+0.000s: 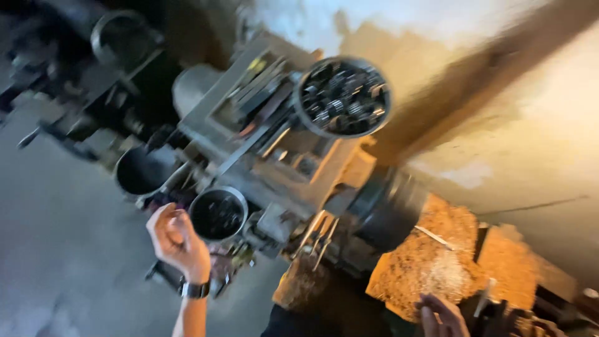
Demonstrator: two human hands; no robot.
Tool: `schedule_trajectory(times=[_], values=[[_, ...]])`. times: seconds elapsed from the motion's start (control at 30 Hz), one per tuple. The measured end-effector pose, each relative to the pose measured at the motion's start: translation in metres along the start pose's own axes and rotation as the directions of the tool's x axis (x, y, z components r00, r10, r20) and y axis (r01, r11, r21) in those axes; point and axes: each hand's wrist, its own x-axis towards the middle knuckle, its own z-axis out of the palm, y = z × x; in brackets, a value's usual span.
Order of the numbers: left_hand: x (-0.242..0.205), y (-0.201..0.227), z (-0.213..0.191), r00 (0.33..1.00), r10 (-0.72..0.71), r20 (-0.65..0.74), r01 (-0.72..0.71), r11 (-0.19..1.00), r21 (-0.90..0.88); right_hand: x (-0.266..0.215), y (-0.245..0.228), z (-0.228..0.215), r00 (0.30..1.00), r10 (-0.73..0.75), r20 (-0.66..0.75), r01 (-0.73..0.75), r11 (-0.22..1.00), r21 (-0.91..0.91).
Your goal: The person operates a metal lathe to machine small cylindrical metal parts. They hold the parts against the rotating chuck with both hands, then remove the finished pieces and place them into a metal bowl. The process is repeated multiple times throughout the video.
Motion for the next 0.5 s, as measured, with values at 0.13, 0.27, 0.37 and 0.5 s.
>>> schedule_trajectory(times=[0.13, 0.27, 0.37, 0.5], values=[[0.023, 0.125, 0.086, 0.905, 0.341, 0.254, -0.32, 0.94, -0.12, 0.02, -0.02, -0.005, 0.931, 0.366, 0.013, -0.352, 0.884, 0.307], [0.043, 0.168, 0.197, 0.571, 0.555, 0.605, -0.532, 0.811, -0.242, 0.027, -0.033, 0.024, 0.977, 0.178, -0.119, -0.151, 0.967, 0.203], [0.05, 0.129, 0.283, 0.379, 0.559, 0.737, -0.662, 0.721, -0.206, 0.018, 0.019, 0.016, 0.974, 0.202, -0.105, -0.168, 0.949, 0.268], [0.05, 0.12, 0.334, 0.196, 0.416, 0.888, -0.78, 0.615, -0.116, -0.001, 0.089, 0.004, 0.957, 0.246, -0.151, -0.218, 0.959, 0.18]])
